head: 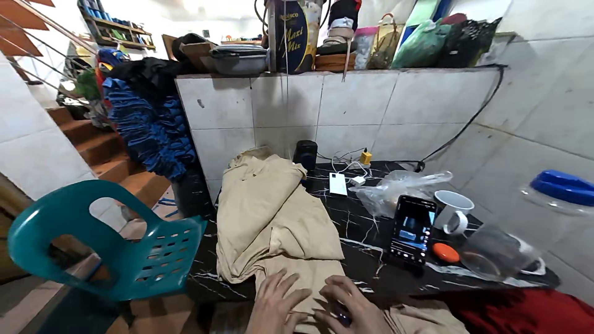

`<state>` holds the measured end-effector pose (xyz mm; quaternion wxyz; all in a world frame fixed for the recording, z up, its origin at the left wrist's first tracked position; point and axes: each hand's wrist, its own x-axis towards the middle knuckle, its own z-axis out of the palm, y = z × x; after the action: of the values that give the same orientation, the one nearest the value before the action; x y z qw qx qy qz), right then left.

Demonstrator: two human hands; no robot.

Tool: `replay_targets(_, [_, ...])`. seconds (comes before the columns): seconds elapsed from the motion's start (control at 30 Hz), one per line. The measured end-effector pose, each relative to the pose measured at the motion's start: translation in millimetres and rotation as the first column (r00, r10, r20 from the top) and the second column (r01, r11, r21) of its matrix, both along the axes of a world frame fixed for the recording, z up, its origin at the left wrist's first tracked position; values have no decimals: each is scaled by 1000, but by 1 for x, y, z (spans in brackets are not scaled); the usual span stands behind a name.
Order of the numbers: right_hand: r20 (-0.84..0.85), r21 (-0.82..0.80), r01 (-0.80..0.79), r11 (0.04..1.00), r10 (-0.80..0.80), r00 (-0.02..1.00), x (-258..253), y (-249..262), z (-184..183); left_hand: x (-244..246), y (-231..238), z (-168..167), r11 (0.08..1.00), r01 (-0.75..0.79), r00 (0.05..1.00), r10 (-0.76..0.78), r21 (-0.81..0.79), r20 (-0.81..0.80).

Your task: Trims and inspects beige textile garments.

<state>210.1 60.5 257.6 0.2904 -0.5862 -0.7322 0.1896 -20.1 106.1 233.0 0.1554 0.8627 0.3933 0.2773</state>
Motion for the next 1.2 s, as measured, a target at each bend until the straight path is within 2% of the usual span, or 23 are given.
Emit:
replay_targets(0.07, [99, -33, -9, 999, 12, 995, -4, -3, 4, 1, 0, -8, 996, -36, 996, 29, 80, 90])
replay_targets(0.13, [153, -33, -35, 999, 40, 987, -5, -5, 8, 4, -2, -4, 994, -50, 993, 40, 98, 107])
replay_targets(0.33, [134, 16, -74, 997, 71, 988, -4, -6, 11, 3, -4, -2, 998, -50, 979, 45, 23, 201])
replay_targets(0.47, [154, -15, -72, 997, 73, 985, -6, -6, 14, 5, -4, -7, 997, -75, 965, 70, 11, 252])
replay_targets(0.73, [139, 88, -7, 996, -6, 990, -10, -7, 18, 5, 5, -11, 992, -118, 979, 111, 34, 174])
replay_targets(0.8, [117, 142, 36, 989, -53, 992, -8, -6, 19, -1, 4, -8, 979, -201, 937, 186, 22, 297])
replay_targets(0.87, [100, 195, 58, 979, -79, 992, -6, -5, 20, -7, 4, -2, 940, -340, 853, 310, -3, 420])
replay_targets(0.93, [95, 222, 70, 973, -93, 991, -12, -3, 20, -9, 4, 3, 902, -429, 791, 404, -54, 460])
replay_targets(1.07, [152, 184, 78, 980, -106, 983, -24, 5, 13, -7, 1, 8, 929, -335, 816, 369, -156, 444])
replay_targets(1.13, [177, 193, 100, 976, -135, 975, -21, 2, 15, -17, 1, 9, 934, -354, 832, 342, -58, 436])
replay_targets(1.2, [178, 281, 139, 950, -193, 965, -8, -3, 19, -31, -2, 8, 922, -378, 869, 325, 78, 374])
